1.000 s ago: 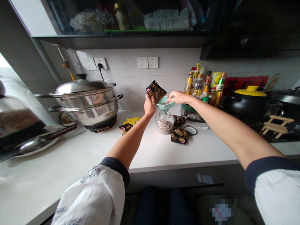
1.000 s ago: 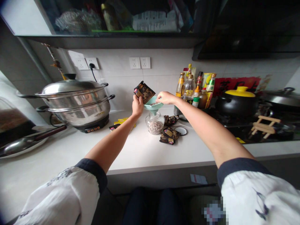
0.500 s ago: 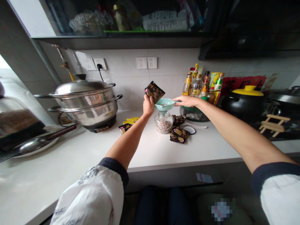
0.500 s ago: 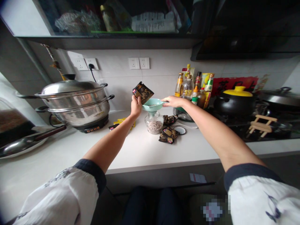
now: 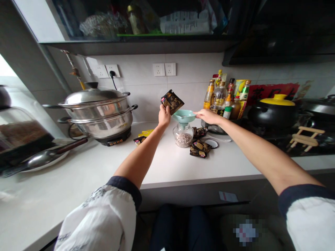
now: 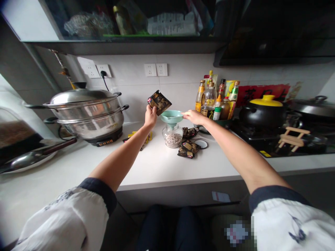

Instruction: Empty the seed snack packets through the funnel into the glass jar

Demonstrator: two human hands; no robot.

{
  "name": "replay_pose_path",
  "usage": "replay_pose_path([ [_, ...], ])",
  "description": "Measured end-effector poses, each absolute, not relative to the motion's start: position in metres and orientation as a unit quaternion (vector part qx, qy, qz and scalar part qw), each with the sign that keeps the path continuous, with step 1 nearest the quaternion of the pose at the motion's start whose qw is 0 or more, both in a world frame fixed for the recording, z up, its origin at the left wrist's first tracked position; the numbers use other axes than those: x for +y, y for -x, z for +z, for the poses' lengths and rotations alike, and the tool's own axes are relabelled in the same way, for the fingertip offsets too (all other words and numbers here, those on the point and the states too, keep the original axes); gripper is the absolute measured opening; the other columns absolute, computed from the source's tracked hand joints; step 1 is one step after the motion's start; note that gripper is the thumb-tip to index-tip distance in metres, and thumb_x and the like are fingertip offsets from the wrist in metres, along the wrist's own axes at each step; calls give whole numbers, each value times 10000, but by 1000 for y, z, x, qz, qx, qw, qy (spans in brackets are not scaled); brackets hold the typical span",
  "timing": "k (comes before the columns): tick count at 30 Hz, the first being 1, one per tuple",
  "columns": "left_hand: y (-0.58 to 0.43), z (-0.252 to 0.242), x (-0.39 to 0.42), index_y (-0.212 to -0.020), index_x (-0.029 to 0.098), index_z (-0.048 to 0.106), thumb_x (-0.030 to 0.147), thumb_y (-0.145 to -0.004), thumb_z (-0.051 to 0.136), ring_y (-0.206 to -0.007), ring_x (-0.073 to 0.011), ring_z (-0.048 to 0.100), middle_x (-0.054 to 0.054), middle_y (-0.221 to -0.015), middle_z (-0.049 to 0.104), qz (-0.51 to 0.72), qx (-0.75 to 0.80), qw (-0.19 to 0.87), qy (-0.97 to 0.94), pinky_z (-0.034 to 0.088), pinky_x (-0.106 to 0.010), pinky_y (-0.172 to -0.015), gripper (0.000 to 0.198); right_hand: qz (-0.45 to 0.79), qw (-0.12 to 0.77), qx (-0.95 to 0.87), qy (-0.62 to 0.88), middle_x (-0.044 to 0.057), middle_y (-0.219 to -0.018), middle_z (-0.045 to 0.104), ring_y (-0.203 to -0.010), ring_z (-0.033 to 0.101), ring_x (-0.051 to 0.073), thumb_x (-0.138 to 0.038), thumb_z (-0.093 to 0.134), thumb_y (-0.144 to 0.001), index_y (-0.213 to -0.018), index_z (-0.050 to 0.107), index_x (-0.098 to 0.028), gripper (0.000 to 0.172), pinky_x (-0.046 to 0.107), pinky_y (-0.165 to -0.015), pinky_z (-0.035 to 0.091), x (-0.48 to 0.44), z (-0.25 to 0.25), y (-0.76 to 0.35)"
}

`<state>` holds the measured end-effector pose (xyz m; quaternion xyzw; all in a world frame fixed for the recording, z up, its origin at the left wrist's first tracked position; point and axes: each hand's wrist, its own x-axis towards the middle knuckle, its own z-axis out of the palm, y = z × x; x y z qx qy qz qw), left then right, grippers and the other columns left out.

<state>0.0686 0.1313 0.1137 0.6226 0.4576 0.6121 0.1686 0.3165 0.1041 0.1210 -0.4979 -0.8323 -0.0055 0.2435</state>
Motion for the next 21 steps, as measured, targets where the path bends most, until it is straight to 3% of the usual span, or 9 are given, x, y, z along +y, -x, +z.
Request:
replay_pose_path([
  [9,-68,108,128,-905,183,507,285,-892,450,-984,-217,586,-69,-928,619,613,453,186,-620,440,-396,-947,118,-40,236,-813,531,104,-1132,688,-1000,628,214,-306,522,-896,-1242,622,-192,378,273,-842,452,100,113,-315],
  [21,-70,97,149,-1092,225,525,253,-893,468,-1048,-190,605,-30,-1016,625,640,407,270,-593,476,-411,-960,209,-49,254,-801,540,108,-1125,685,-976,629,214,-295,520,-898,-1239,627,-202,369,265,-811,448,95,114,-311],
])
